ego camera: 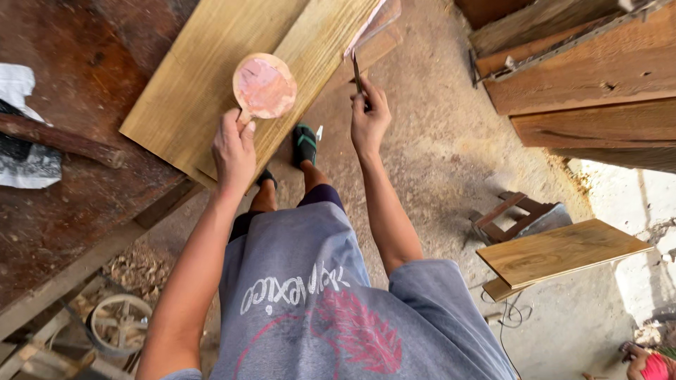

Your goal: The person applies pink wood filler to the edges of a wooden plank using a putty knife, smoothing it along the seams. They then scrape excess filler from the putty knife into a metal bucket.

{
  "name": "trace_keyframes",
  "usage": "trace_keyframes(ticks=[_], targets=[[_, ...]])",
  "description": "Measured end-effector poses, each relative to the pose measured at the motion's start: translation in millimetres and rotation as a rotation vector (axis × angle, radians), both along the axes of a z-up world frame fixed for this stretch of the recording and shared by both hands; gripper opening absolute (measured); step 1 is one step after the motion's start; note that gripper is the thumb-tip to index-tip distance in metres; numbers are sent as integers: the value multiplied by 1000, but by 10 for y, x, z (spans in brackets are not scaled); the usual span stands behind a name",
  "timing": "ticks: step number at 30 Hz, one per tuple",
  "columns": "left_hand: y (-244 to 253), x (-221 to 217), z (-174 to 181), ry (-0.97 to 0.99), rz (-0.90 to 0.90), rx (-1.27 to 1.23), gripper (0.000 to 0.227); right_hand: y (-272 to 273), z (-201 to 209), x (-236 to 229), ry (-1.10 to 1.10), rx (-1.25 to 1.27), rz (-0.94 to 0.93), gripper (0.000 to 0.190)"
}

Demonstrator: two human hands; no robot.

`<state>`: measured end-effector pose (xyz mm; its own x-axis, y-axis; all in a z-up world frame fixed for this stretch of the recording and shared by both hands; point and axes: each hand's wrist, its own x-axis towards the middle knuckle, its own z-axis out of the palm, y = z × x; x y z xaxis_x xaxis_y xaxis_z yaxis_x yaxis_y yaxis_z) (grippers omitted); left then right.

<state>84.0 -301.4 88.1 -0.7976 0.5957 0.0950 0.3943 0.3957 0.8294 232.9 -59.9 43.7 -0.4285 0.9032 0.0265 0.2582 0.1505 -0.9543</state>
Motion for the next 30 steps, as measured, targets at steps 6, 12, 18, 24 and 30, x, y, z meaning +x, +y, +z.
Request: trace_keyframes(ticks=[6, 12, 18, 24, 30], targets=[[50, 46, 50, 101, -3, -93, 30, -119, -222, -191, 35, -57, -20, 35], [81, 1, 53, 72, 27, -130, 31, -151, 156, 27, -277, 136, 67, 38], [50, 19, 44, 8, 15, -54, 30, 291, 406, -32, -373, 326, 139, 35], [7, 15, 27, 27, -11, -55, 29, 260, 496, -25, -444, 341, 246, 35], [6, -5, 47, 2, -31, -26, 28, -19, 405, 105, -400, 404, 307, 38]])
